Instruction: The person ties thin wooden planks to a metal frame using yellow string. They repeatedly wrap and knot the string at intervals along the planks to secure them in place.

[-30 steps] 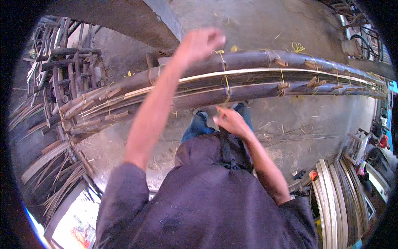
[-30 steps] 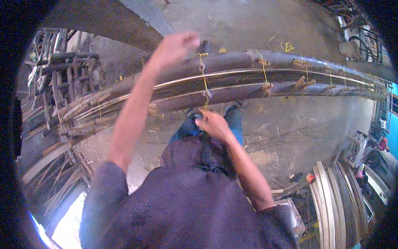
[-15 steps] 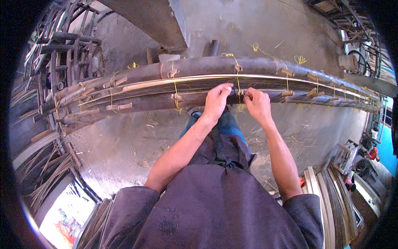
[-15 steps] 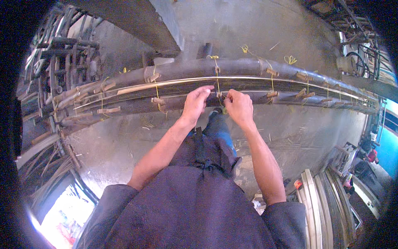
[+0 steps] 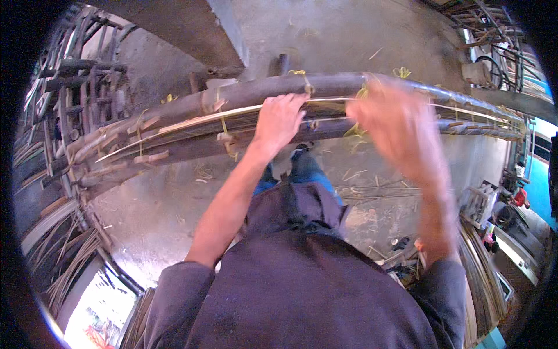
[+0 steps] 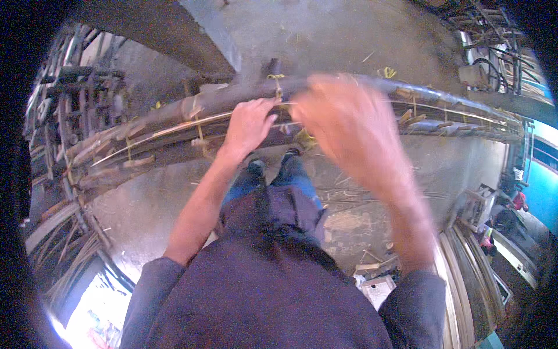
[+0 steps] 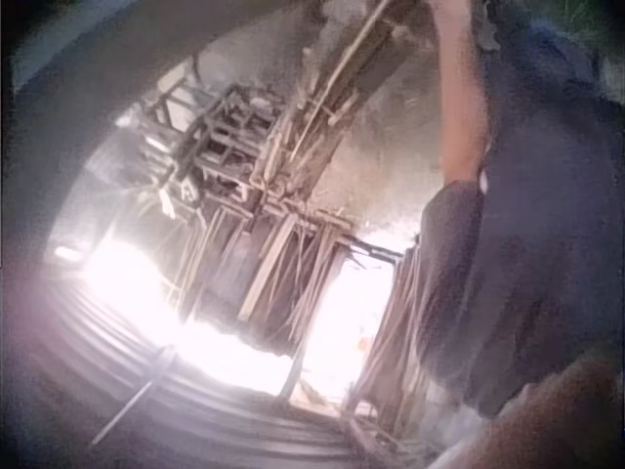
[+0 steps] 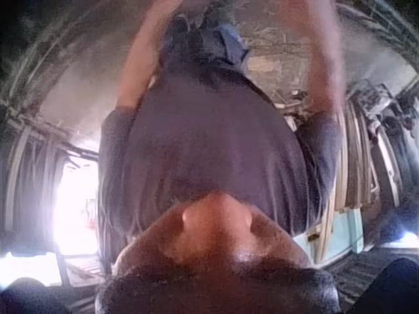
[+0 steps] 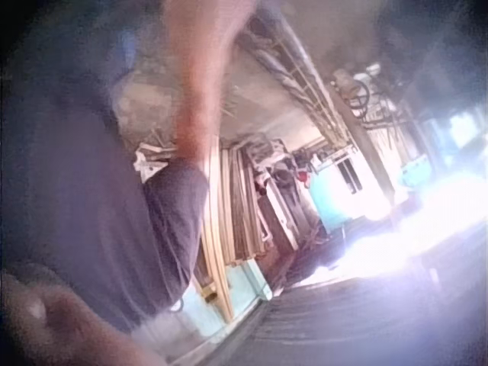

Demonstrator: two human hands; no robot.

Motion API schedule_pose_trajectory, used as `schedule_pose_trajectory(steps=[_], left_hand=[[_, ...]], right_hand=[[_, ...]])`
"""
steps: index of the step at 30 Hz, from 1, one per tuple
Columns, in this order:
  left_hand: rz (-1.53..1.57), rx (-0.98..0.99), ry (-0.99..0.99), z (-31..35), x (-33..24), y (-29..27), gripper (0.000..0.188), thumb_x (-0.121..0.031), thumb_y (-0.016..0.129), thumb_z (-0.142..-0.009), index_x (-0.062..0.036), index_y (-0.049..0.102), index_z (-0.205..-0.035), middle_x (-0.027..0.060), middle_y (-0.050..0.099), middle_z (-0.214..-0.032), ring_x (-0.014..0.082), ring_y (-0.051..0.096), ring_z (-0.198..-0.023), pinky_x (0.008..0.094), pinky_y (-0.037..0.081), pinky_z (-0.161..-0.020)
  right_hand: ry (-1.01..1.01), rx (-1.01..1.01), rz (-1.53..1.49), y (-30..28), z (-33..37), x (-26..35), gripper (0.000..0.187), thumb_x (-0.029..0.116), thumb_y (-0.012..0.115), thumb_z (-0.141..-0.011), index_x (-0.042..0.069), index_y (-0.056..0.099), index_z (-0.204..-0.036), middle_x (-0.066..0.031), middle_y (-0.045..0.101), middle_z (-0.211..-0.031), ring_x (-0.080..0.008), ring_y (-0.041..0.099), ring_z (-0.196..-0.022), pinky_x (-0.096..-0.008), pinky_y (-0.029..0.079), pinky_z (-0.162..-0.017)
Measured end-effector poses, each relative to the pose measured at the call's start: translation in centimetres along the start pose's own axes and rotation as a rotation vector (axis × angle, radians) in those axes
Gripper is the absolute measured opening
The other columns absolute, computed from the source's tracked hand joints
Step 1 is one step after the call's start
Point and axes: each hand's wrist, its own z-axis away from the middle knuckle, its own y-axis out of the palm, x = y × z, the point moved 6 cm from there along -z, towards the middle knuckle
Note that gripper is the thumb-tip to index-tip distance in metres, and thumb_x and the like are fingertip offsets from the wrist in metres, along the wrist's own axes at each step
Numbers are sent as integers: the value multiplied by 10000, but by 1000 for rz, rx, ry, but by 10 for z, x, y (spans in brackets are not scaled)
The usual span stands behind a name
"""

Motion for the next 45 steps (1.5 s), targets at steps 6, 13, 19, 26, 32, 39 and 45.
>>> schedule_pose_trajectory(steps=[6, 13, 19, 26, 32, 39, 45], left_hand=[[2, -165, 8, -13, 3, 5, 252, -275, 580, -884, -73, 642, -1021, 111, 676, -941, 285, 636, -867, 412, 460, -726], [-25, -332, 126, -26, -11, 4, 162, -218, 587, -844, -76, 644, -789, 95, 666, -787, 295, 636, -733, 413, 456, -615], [140, -312, 18, -6, -5, 1, 181, -225, 587, -886, -77, 691, -887, 88, 669, -767, 226, 638, -699, 361, 458, -633], [370, 32, -383, -135, 42, -4, 386, -355, 459, -943, -32, 661, -1004, 121, 671, -844, 216, 611, -740, 359, 470, -679], [397, 126, -187, -207, 117, -12, 400, -390, 431, -945, -33, 609, -918, 109, 642, -844, 257, 619, -864, 400, 475, -749], [19, 61, 196, -160, 126, -107, 445, -430, 446, -938, -27, 619, -1017, 143, 668, -974, 294, 625, -962, 413, 480, -852], [103, 87, 24, 47, 137, -118, 351, -336, 480, -928, -54, 612, -1091, 183, 641, -1033, 358, 606, -979, 442, 468, -857]], right_hand=[[-374, -48, -575, 53, -129, -18, 225, 179, 565, -885, 34, 647, -1036, -142, 626, -860, -282, 607, -803, -371, 500, -766], [371, -7, -727, 168, -103, -138, 324, 336, 459, -927, 48, 607, -909, -149, 637, -773, -280, 619, -741, -413, 481, -685], [-59, 334, -536, 227, 67, 12, 202, 191, 528, -859, 32, 603, -759, -160, 629, -682, -376, 642, -709, -458, 513, -670], [43, 432, -467, 234, 70, 16, 189, 224, 542, -849, 70, 554, -740, -108, 630, -752, -333, 633, -736, -434, 501, -648], [133, 135, -524, 168, 93, 25, 443, 74, 667, -718, 85, 535, -1141, -142, 571, -1064, -300, 576, -1010, -396, 487, -849], [1021, -72, -2141, 235, 67, 132, 784, 144, 645, -842, 49, 172, -1461, -78, 598, -1009, -192, 593, -804, -327, 485, -737], [571, 42, -849, 186, 1, 118, 165, 178, 592, -864, 23, 628, -819, -98, 613, -779, -195, 592, -761, -321, 473, -705]])
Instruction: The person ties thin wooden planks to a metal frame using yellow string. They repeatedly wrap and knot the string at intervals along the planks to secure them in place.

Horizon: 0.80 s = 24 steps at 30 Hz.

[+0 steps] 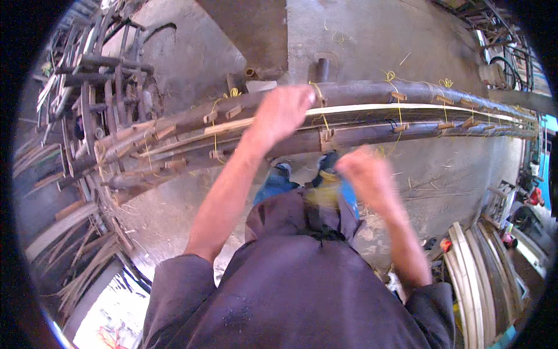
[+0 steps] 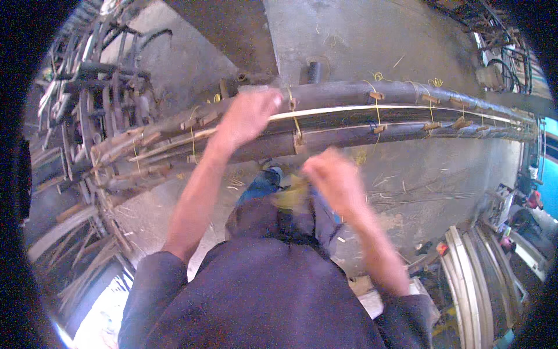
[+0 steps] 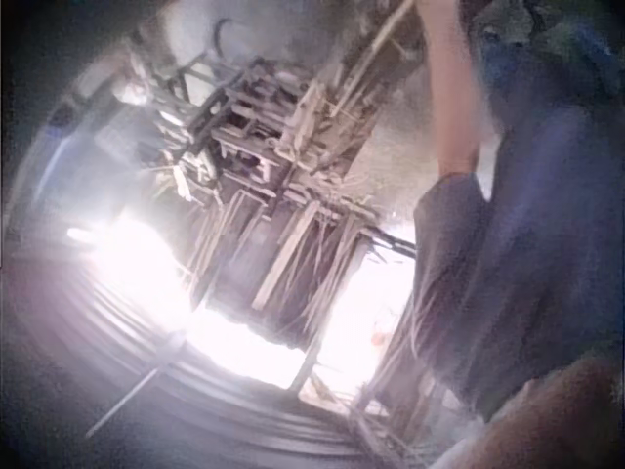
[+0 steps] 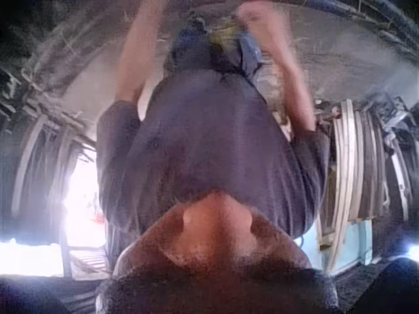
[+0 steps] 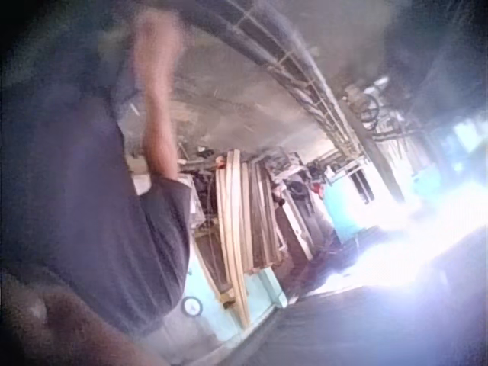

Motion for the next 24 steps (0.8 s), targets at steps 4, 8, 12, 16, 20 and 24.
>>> schedule_pose_trajectory(steps=[4, 8, 12, 16, 20, 24], left_hand=[[-2, -352, 54, 45, -19, 26, 301, -190, 605, -827, -34, 606, -1085, 168, 636, -970, 344, 601, -928, 431, 477, -799], [-75, -500, 46, 40, -1, 46, 155, -206, 628, -825, -62, 653, -879, 138, 657, -836, 313, 632, -788, 408, 487, -711], [-91, -441, 126, 24, -13, 43, 139, -211, 616, -834, -82, 661, -811, 117, 654, -748, 296, 635, -698, 412, 472, -623], [-158, -321, -1, 43, -1, 43, 129, -210, 613, -838, -91, 665, -833, 114, 657, -764, 286, 633, -716, 416, 447, -630], [29, -260, -130, 34, -6, 37, 171, -226, 587, -884, -84, 682, -891, 91, 680, -796, 233, 642, -739, 349, 459, -691], [673, -229, -48, 4, -37, 9, 285, -271, 503, -956, -23, 612, -867, 38, 637, -815, 123, 572, -832, 265, 439, -782]], right_hand=[[-765, 205, 887, 7, -56, 174, 108, 114, 599, -785, 60, 652, -861, -118, 612, -839, -262, 600, -800, -358, 494, -748], [-792, 200, 298, 15, -151, 157, 209, 183, 582, -846, 52, 666, -987, -148, 634, -910, -326, 614, -842, -394, 500, -796], [4, -11, 826, -2, -209, 24, 355, 329, 439, -922, 49, 657, -934, -157, 660, -998, -291, 621, -832, -424, 480, -720], [-356, 58, 155, 3, -168, 45, 276, 263, 460, -902, 37, 573, -793, -167, 609, -778, -299, 610, -732, -437, 464, -659], [-469, 399, 337, 78, -18, -20, 255, 235, 527, -879, 43, 569, -717, -186, 623, -718, -346, 647, -705, -461, 506, -641], [-489, 360, 637, 122, -44, -68, 228, 245, 520, -865, 68, 610, -753, -123, 651, -715, -289, 656, -648, -410, 524, -583]])
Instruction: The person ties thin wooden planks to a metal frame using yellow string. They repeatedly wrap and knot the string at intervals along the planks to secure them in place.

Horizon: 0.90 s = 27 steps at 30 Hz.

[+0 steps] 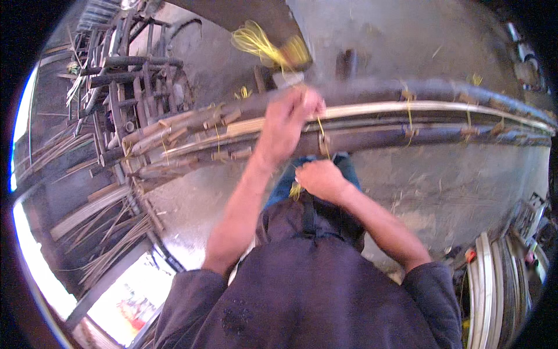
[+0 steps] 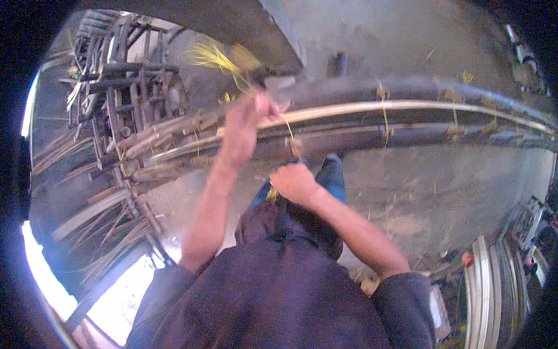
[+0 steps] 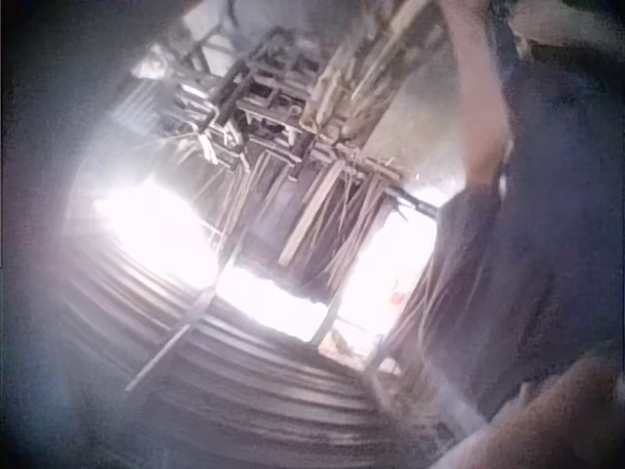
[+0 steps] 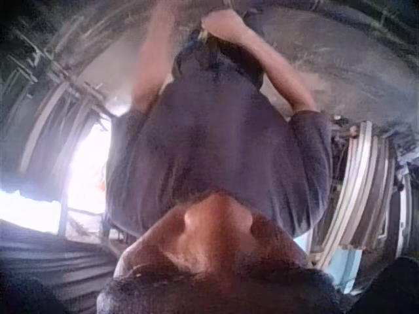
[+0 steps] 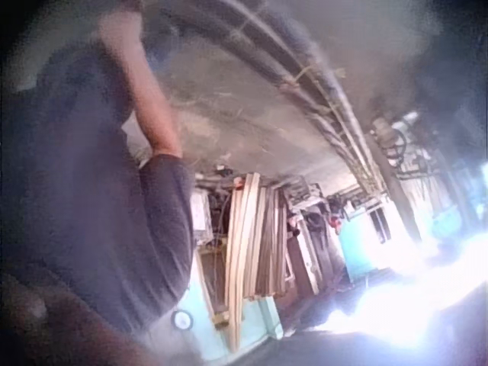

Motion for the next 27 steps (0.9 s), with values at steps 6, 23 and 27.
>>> schedule_pose_trajectory(steps=[6, 23, 27], left_hand=[[-281, 148, -404, -122, 112, -6, 423, -404, 484, -906, -29, 631, -1035, 133, 681, -932, 250, 646, -826, 389, 501, -750], [-720, 16, 289, 119, 85, -221, 212, -213, 561, -858, -45, 649, -951, 204, 646, -865, 381, 617, -825, 472, 484, -752], [-628, -10, 127, 104, 80, -208, 211, -205, 585, -853, -35, 643, -963, 179, 661, -888, 367, 621, -868, 468, 480, -762]], right_hand=[[8, 120, -6, -19, 13, 10, 175, 165, 572, -778, 66, 631, -910, -134, 658, -893, -296, 649, -885, -406, 525, -744], [120, -215, -29, -168, -126, 226, 180, 214, 586, -866, 50, 653, -897, -144, 591, -766, -362, 593, -724, -458, 466, -689], [-687, -509, 50, -172, -258, 201, 351, 323, 459, -951, 4, 597, -904, -167, 588, -756, -339, 597, -776, -452, 450, -709]])
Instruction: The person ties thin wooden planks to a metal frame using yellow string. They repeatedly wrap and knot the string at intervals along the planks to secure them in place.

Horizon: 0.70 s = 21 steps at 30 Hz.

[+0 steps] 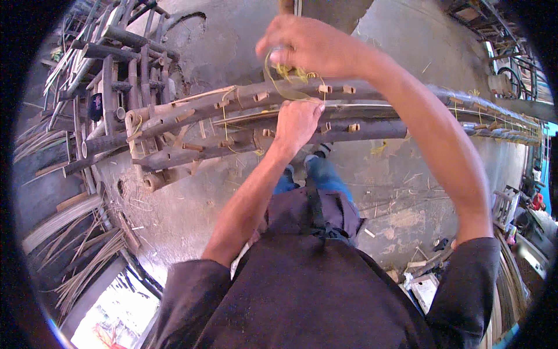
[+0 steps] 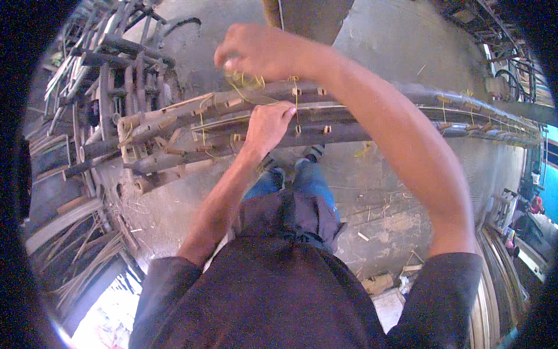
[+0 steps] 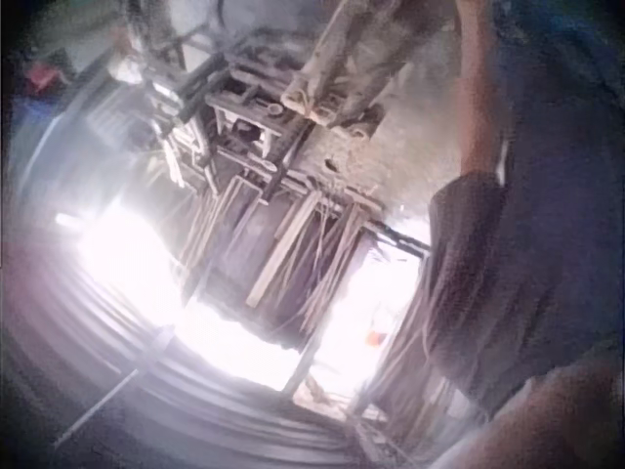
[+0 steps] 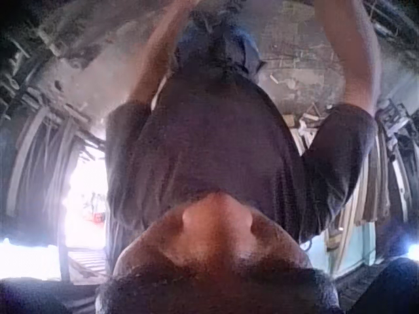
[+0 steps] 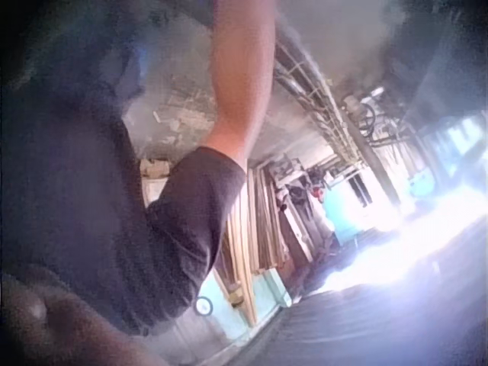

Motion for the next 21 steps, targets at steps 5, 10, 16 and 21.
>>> schedule_pose_trajectory(steps=[5, 10, 16, 21], left_hand=[[-103, -31, 8, -2, -2, 3, 173, -229, 586, -854, -71, 654, -876, 181, 645, -800, 372, 631, -751, 471, 495, -651], [-109, -48, -49, 7, 19, -3, 194, -245, 559, -874, -86, 665, -904, 169, 653, -828, 363, 628, -770, 454, 503, -678], [500, 111, -172, -9, 0, 0, 356, -369, 511, -936, -48, 658, -891, 82, 681, -888, 196, 637, -875, 323, 483, -791], [458, 262, -281, -129, -3, -15, 370, -355, 515, -929, -75, 510, -687, -41, 435, -656, 97, 415, -620, 295, 378, -578]], right_hand=[[1018, 326, 226, 59, 124, -146, 571, 502, 332, -949, 47, 645, -804, -142, 661, -792, -333, 602, -653, -444, 476, -670], [730, -241, -332, 27, 83, -33, 294, 295, 456, -901, 62, 588, -781, -99, 565, -662, -243, 567, -657, -361, 458, -653], [682, 280, -195, 168, 202, 86, 255, 254, 494, -889, 49, 609, -791, -146, 643, -724, -351, 640, -668, -470, 515, -604], [789, 579, -148, 164, 206, 99, 166, 211, 538, -846, 60, 599, -812, -137, 629, -777, -333, 643, -748, -420, 533, -672]])
